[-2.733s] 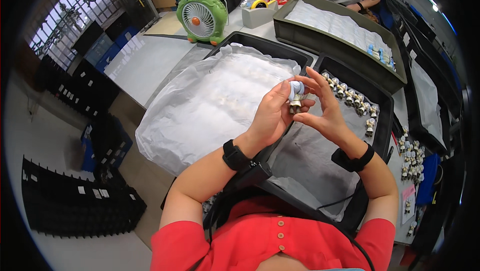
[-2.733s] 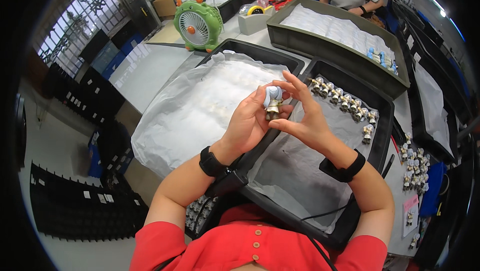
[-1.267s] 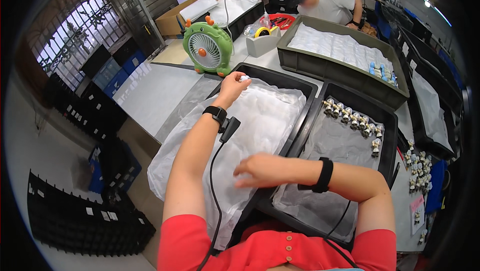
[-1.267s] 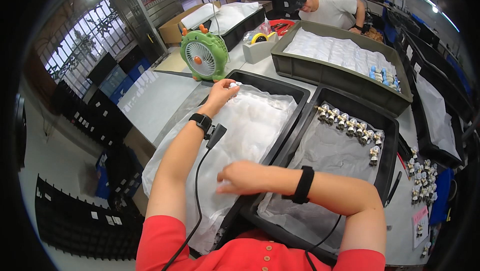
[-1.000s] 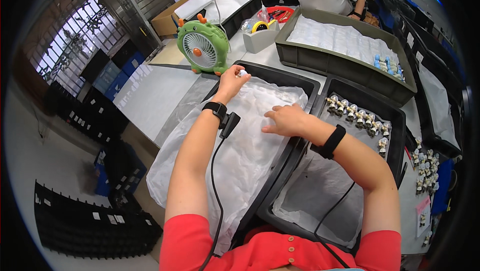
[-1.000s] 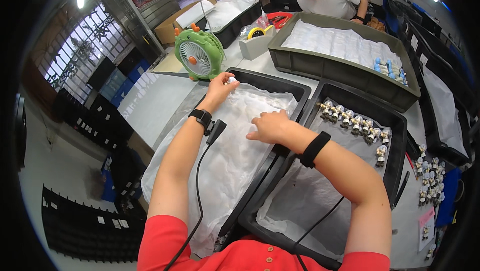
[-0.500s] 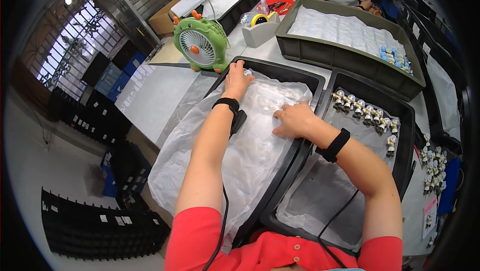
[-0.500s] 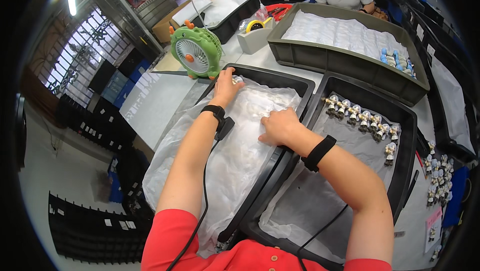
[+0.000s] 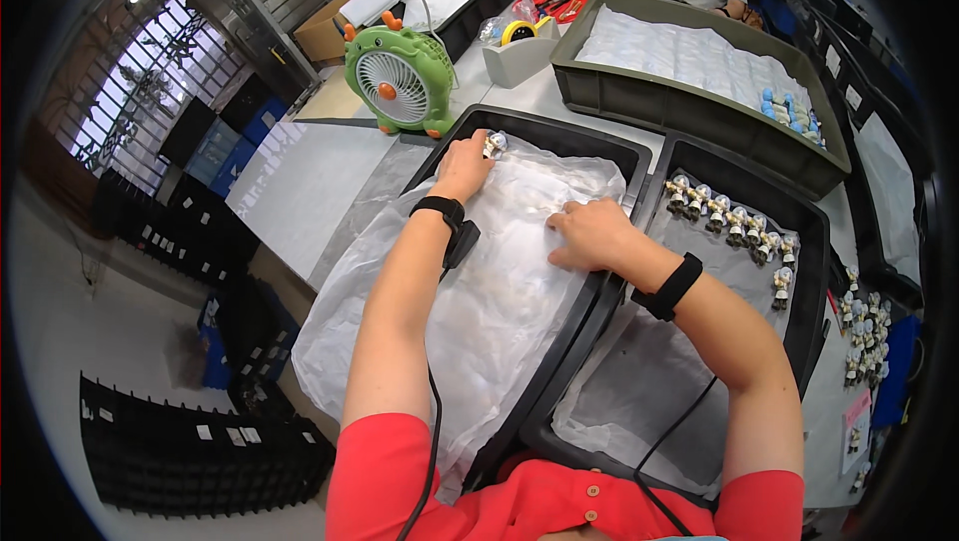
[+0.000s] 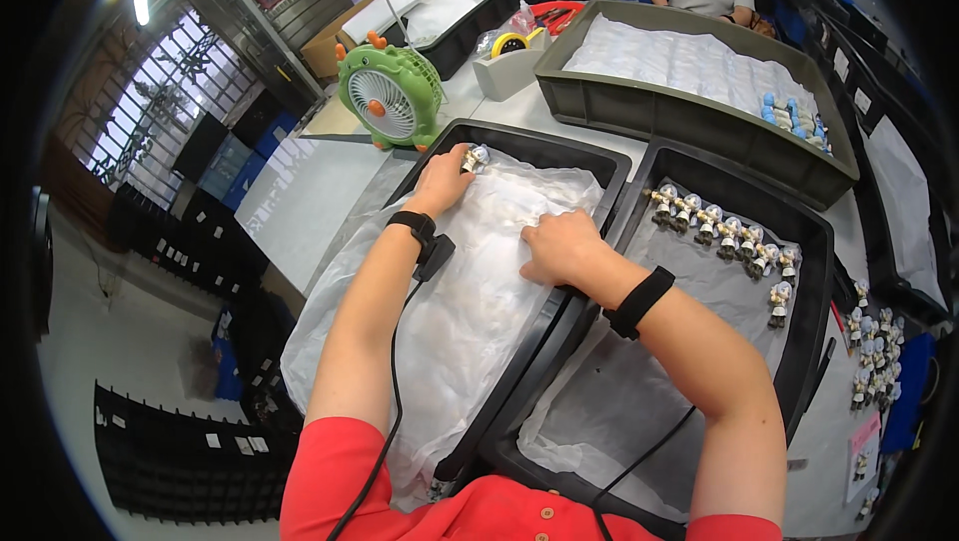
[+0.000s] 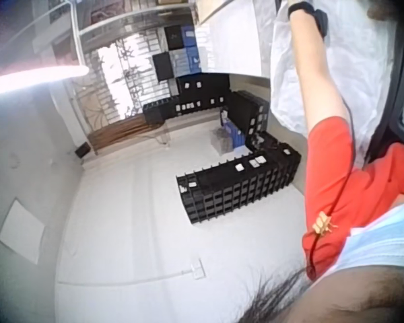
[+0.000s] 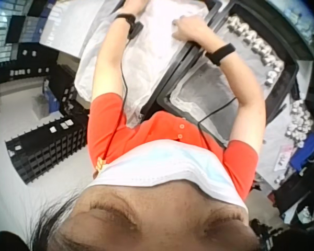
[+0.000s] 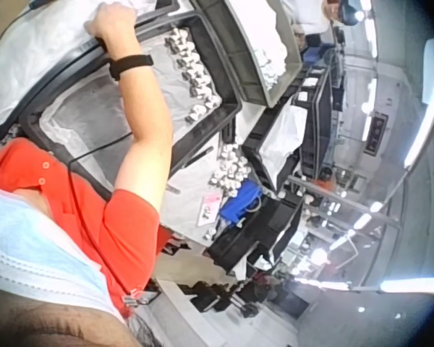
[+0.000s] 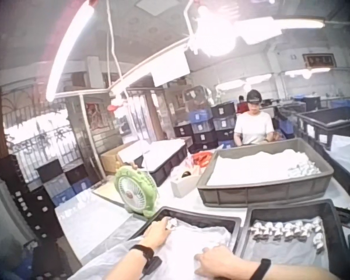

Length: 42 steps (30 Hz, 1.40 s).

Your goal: The person picks up small cylindrical components from a tray and places them into a larger tray lined with white tissue paper. They handle the items one by one, arranging them in rows within the tray.

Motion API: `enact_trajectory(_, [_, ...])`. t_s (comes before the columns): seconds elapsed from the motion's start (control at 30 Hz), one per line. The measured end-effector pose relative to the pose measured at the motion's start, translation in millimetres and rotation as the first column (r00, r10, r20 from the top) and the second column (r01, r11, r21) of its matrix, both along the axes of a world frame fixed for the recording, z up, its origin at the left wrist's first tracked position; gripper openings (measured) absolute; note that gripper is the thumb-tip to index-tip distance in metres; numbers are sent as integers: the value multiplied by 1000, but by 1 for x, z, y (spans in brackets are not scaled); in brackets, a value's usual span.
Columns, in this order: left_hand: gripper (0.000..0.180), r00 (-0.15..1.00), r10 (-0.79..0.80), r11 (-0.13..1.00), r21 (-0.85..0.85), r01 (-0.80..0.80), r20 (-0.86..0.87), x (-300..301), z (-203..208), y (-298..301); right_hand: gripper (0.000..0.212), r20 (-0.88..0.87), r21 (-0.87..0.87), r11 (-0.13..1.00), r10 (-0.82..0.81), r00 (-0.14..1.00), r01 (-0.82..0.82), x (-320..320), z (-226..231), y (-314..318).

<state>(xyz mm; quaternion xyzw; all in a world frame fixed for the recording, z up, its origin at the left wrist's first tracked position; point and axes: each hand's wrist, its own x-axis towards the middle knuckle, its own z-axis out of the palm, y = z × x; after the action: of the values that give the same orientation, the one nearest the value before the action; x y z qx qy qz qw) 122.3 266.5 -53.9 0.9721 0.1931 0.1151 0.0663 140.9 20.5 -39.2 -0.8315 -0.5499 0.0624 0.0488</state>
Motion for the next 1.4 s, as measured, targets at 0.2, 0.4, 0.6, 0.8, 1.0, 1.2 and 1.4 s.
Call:
enact_trajectory(0.2, [55, 989, 19, 999, 31, -15, -148, -8, 10, 1, 43, -7, 5, 1000, 8, 1000, -8, 1, -1, 0])
enact_trajectory(0.4, [37, 994, -60, 995, 77, 67, -87, -15, 1, 12, 45, -5, -23, 1000, 4, 1000, -4, 0, 0, 1])
enact_trajectory(0.6, [24, 997, -42, 994, 103, 48, -59, -23, -1, 12, 42, 1, 12, 1000, 10, 1000, -10, 2, -3, 0])
enact_trajectory(0.8, [7, 989, -150, 986, 77, 151, -21, -28, -9, 21, 42, 7, 13, 1000, 11, 1000, -11, 2, -3, 0])
enact_trajectory(1.0, [8, 983, -176, 980, 83, 180, -52, -33, -1, 12, 41, 13, 32, 999, 12, 1000, -12, 2, -4, 0])
enact_trajectory(1.2, [8, 973, -222, 974, 41, 225, -58, -38, -1, 15, 41, 8, 35, 999, 16, 1000, -16, 2, -4, 0])
enact_trajectory(1.4, [23, 973, -223, 974, 48, 220, 65, -42, -6, 19, 40, 8, 42, 999, 21, 1000, -22, 2, -3, -1])
